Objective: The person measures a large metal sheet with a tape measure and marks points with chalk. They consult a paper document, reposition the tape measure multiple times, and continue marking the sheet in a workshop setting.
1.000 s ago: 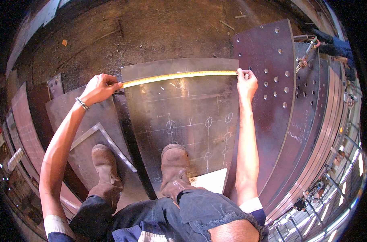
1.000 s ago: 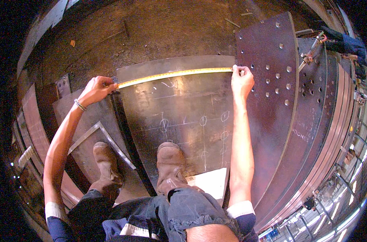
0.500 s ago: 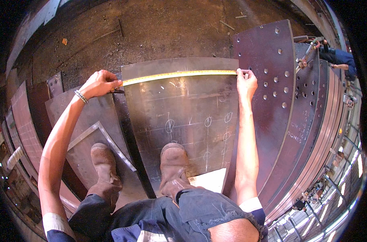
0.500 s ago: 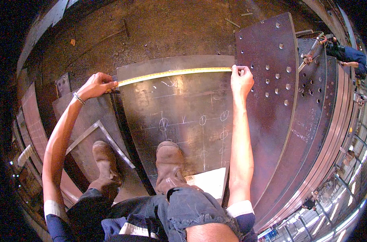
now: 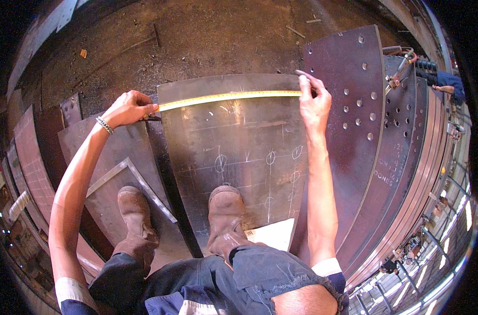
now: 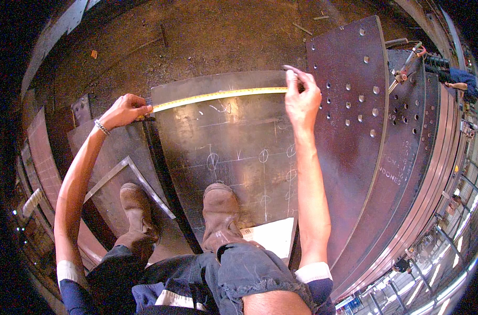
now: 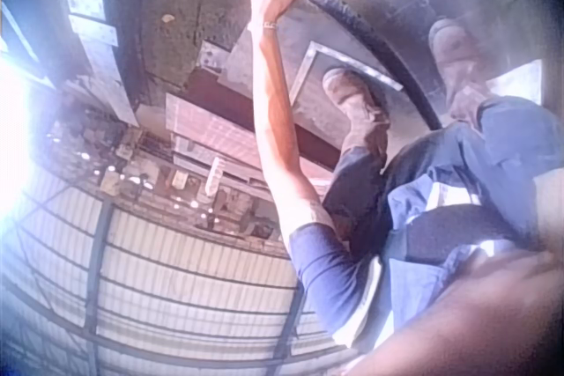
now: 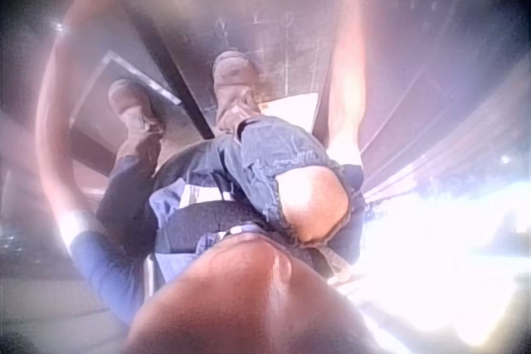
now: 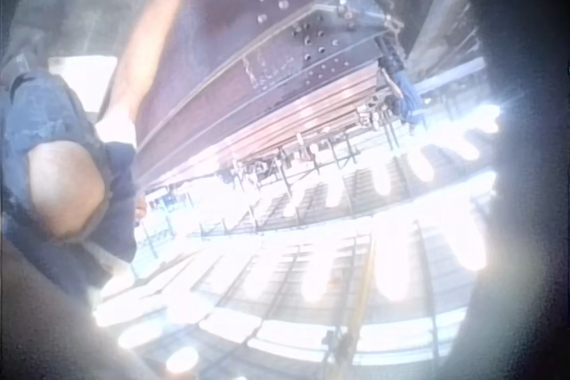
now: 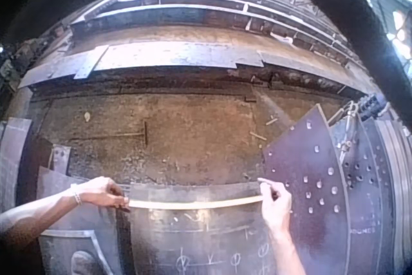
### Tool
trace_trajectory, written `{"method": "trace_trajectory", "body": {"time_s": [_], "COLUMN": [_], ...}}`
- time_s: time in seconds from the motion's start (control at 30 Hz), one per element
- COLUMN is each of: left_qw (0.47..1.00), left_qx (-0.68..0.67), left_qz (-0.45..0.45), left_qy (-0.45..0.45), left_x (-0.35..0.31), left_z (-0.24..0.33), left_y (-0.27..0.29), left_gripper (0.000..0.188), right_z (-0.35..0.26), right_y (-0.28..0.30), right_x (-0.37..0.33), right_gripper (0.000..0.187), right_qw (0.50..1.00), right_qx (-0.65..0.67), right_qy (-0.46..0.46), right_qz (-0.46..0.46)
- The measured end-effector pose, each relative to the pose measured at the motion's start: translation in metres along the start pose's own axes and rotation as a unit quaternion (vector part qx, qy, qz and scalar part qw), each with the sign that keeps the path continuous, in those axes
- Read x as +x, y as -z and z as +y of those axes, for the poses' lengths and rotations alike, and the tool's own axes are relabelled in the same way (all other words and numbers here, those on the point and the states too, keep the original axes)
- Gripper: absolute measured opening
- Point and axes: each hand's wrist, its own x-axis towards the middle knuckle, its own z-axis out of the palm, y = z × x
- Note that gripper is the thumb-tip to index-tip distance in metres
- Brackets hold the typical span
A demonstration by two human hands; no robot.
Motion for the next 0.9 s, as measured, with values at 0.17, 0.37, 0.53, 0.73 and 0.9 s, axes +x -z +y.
{"method": "trace_trajectory", "body": {"time_s": [0.17,0.37,0.53,0.73,0.9], "left_qw": [1.000,0.999,0.999,1.000,1.000], "left_qx": [0.001,-0.022,-0.022,-0.004,-0.024], "left_qz": [0.004,0.031,0.026,0.020,0.008], "left_qy": [-0.009,-0.022,-0.019,-0.007,-0.007], "left_x": [0.001,-0.017,-0.015,-0.017,-0.015], "left_z": [-0.003,0.000,0.002,0.003,0.005], "left_y": [-0.003,-0.014,-0.012,-0.010,-0.011], "left_gripper": [0.037,0.036,0.036,0.036,0.037], "right_z": [-0.028,-0.036,-0.045,-0.044,-0.043], "right_y": [-0.019,-0.044,-0.064,-0.049,-0.057], "right_x": [-0.009,-0.006,0.003,0.016,0.010], "right_gripper": [0.024,0.048,0.047,0.046,0.042], "right_qw": [0.988,0.976,0.943,0.929,0.928], "right_qx": [0.068,-0.091,-0.205,-0.241,-0.224], "right_qy": [-0.052,0.029,0.081,0.079,0.150], "right_qz": [-0.125,-0.196,-0.248,-0.271,-0.255]}}
